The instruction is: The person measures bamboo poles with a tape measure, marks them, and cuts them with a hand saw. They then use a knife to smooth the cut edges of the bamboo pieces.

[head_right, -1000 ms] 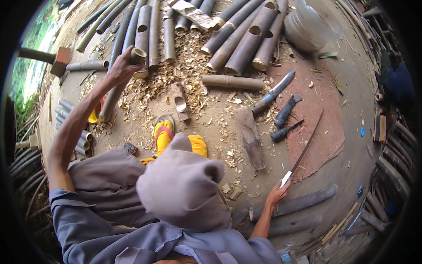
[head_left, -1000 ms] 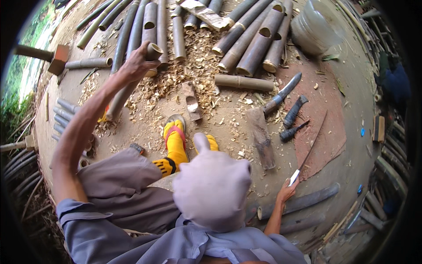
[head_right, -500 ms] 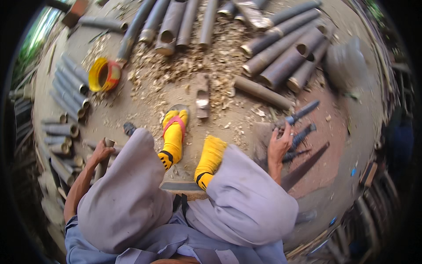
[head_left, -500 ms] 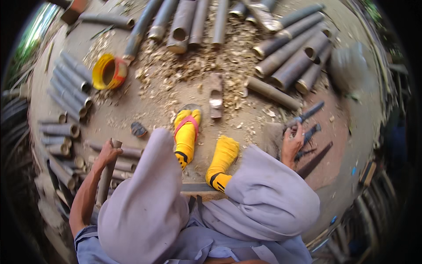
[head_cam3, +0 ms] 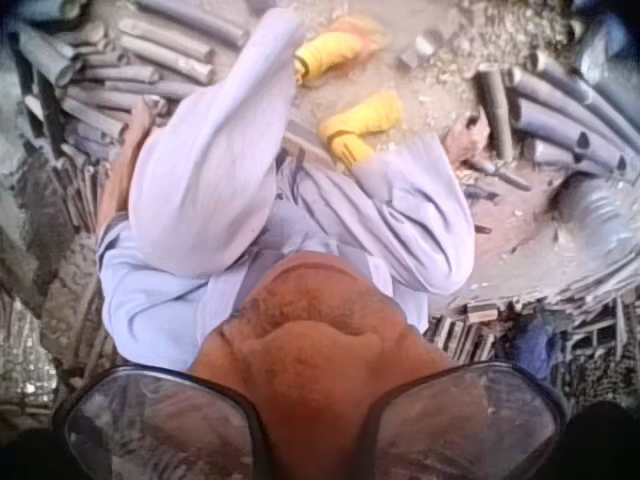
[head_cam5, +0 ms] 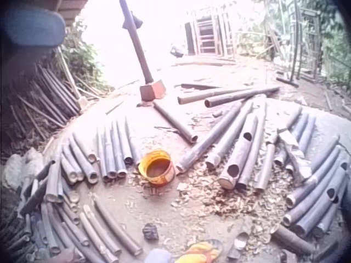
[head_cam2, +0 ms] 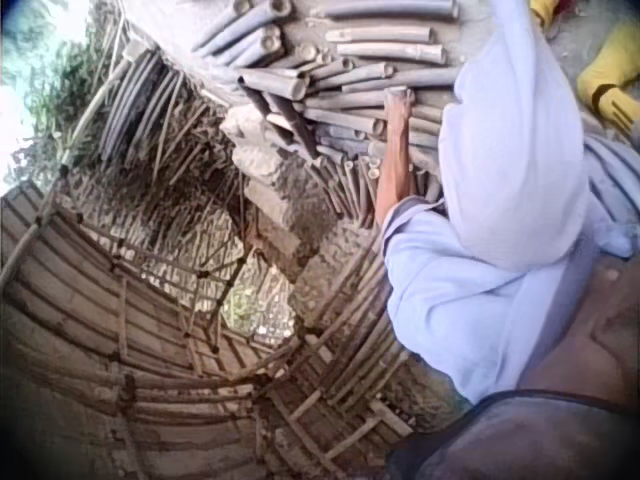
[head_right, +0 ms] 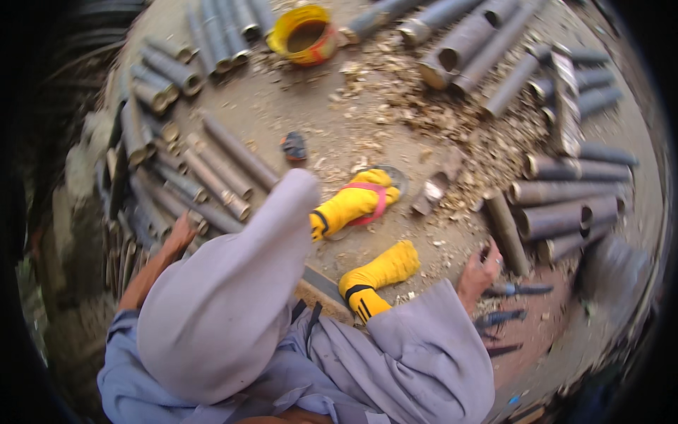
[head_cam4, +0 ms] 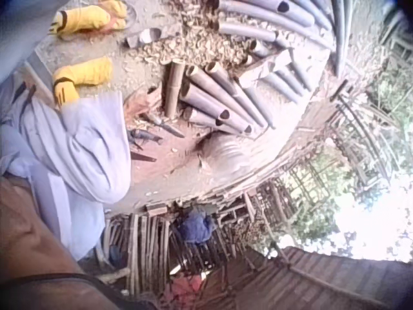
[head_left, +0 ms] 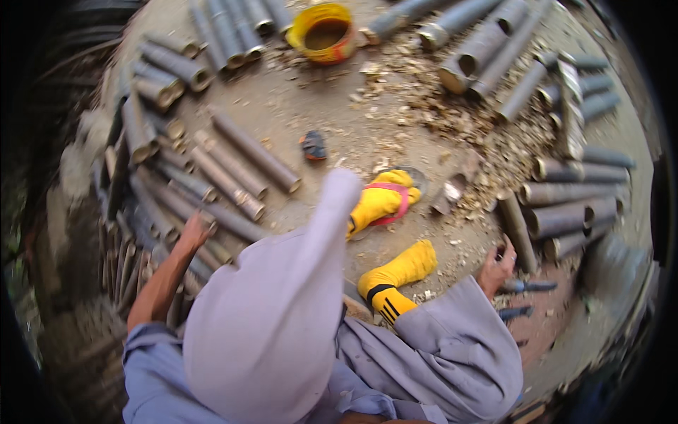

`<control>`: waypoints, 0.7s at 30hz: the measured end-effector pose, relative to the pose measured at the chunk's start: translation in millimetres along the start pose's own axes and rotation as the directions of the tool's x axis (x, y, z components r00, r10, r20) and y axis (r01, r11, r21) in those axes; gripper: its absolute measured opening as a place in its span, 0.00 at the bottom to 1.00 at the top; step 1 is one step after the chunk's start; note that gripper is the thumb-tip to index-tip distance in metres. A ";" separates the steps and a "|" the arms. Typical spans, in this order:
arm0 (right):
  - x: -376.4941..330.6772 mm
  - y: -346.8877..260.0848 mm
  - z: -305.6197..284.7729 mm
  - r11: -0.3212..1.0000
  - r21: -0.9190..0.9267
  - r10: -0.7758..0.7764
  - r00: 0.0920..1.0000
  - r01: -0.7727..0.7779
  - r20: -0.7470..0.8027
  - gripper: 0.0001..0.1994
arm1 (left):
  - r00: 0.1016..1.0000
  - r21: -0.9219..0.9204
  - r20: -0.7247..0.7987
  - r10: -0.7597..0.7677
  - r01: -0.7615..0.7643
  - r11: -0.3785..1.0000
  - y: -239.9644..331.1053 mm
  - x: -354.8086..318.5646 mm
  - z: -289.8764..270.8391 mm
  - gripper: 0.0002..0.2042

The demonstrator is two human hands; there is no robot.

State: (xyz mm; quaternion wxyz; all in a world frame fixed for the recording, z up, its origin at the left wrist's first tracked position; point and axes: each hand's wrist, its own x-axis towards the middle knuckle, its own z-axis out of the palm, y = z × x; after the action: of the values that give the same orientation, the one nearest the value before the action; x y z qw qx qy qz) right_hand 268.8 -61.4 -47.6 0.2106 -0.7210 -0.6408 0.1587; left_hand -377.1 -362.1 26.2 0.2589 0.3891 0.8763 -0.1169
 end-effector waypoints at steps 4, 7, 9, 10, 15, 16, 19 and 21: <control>-2.8 11.7 -8.9 1.000 0.001 -0.016 0.999 0.016 -0.043 0.19 | 0.919 0.307 0.019 -0.394 0.370 0.877 -9.0 7.8 8.0 0.37; -5.2 -4.1 -28.7 0.999 -0.021 0.027 0.998 -0.028 -0.050 0.20 | 0.971 0.214 -0.220 -0.092 0.140 0.967 45.6 40.0 -2.5 0.37; 10.2 -17.5 -25.8 0.999 0.052 0.013 1.000 -0.014 0.015 0.19 | 0.893 0.180 -0.439 0.098 -0.019 0.983 51.9 34.0 -18.1 0.37; 19.2 -19.2 -25.7 0.998 0.054 -0.023 1.000 0.023 0.007 0.19 | 0.859 0.068 -0.464 0.215 -0.208 0.976 89.4 40.9 -27.6 0.37; 122.3 -1.7 -16.5 0.994 -0.060 -0.090 0.994 0.086 -0.066 0.24 | 0.790 -0.092 -0.417 0.449 -0.528 0.844 209.1 88.9 -5.5 0.32; 151.6 12.7 -20.2 0.966 -0.162 -0.227 0.963 0.203 -0.144 0.27 | 0.788 -0.148 -0.386 0.480 -0.566 0.811 232.4 98.2 1.8 0.30; 232.3 42.4 -21.7 0.935 -0.318 -0.227 0.955 0.159 -0.191 0.33 | 0.735 -0.237 -0.322 0.597 -0.672 0.701 259.0 121.7 29.4 0.24; 274.1 37.5 -18.9 0.927 -0.353 -0.200 0.965 0.129 -0.172 0.37 | 0.747 -0.200 -0.256 0.614 -0.662 0.722 265.2 118.1 30.2 0.22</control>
State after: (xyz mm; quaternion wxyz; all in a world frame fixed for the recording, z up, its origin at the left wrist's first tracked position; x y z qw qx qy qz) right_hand 345.5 204.9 -39.1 0.1609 -0.7022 -0.6919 -0.0472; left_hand -235.8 -123.3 -64.4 0.2589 0.6358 0.7140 0.1378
